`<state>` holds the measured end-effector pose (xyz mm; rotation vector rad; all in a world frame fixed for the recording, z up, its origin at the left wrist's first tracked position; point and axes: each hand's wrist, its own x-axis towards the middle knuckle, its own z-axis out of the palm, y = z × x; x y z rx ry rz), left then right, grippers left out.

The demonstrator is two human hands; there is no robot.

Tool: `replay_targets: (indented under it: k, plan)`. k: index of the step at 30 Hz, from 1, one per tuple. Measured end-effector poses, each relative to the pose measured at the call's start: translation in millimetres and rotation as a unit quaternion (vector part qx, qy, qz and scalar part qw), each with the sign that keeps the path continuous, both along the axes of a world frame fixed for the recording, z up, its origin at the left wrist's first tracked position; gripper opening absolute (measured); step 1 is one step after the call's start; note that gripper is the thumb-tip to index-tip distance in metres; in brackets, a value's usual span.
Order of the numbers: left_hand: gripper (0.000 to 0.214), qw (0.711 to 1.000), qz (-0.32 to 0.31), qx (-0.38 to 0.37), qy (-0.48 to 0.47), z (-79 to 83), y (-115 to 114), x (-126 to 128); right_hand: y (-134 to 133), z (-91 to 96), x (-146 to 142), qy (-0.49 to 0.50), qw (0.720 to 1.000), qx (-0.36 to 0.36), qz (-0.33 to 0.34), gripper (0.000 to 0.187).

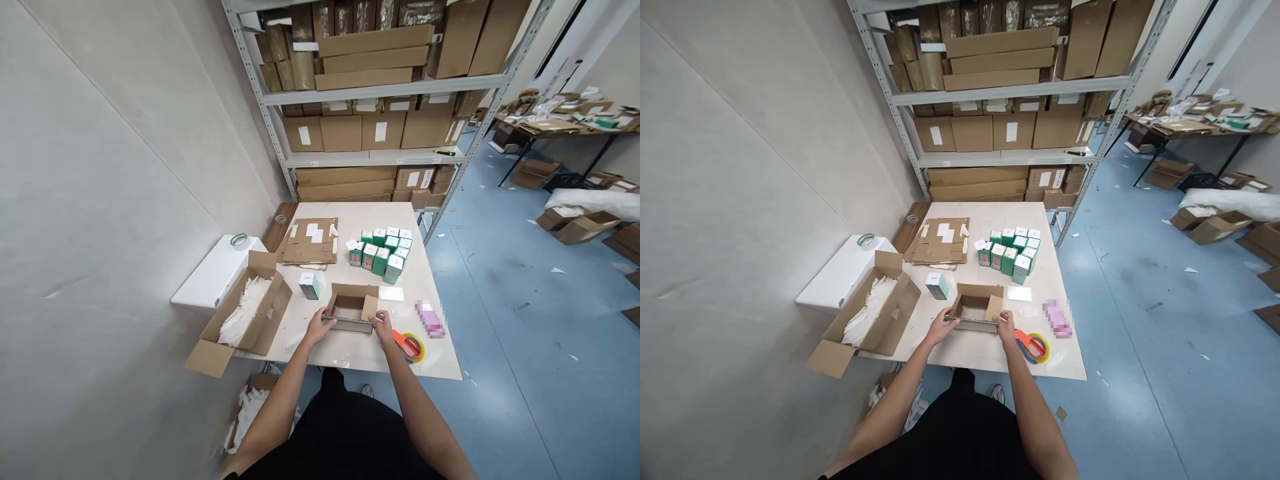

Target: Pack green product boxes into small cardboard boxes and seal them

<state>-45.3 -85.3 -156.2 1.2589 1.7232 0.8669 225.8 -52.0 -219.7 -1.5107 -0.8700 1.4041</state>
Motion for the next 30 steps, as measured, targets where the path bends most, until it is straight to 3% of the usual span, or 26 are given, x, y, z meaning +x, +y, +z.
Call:
replay_targets:
  k: [6, 12, 15, 17, 23, 27, 30]
  plan:
    - [0.051, 0.999, -0.013, -0.011, 0.033, -6.3, -1.0, -1.5, -9.3, 10.4, 3.3, -0.026, 0.997, 0.063, 0.029, 0.047]
    - [0.040, 0.998, 0.000, -0.018, 0.063, -2.6, 9.2, 2.9, -12.1, 22.7, 12.1, -0.003, 0.997, 0.021, 0.078, 0.057]
    - [0.038, 0.993, 0.006, -0.033, 0.110, -0.7, 14.3, 11.4, -12.4, 22.5, 15.1, -0.012, 0.995, 0.036, 0.090, 0.062]
    - [0.047, 0.988, 0.022, -0.055, 0.143, -0.1, 16.0, 18.0, -14.2, 18.8, 13.3, -0.018, 0.994, 0.051, 0.093, 0.071]
    - [0.100, 0.979, 0.074, -0.072, 0.177, 6.6, 21.0, 29.1, -18.9, -0.2, -2.6, -0.061, 0.993, 0.093, 0.044, 0.086]
    - [0.113, 0.980, 0.024, -0.011, 0.199, 18.4, 38.9, 27.8, -15.0, -6.3, -3.0, -0.077, 0.992, 0.085, 0.054, 0.096]
    - [0.107, 0.975, -0.041, 0.032, 0.215, 22.8, 54.5, 26.9, -11.8, -6.5, -0.6, -0.081, 0.991, 0.082, 0.063, 0.098]
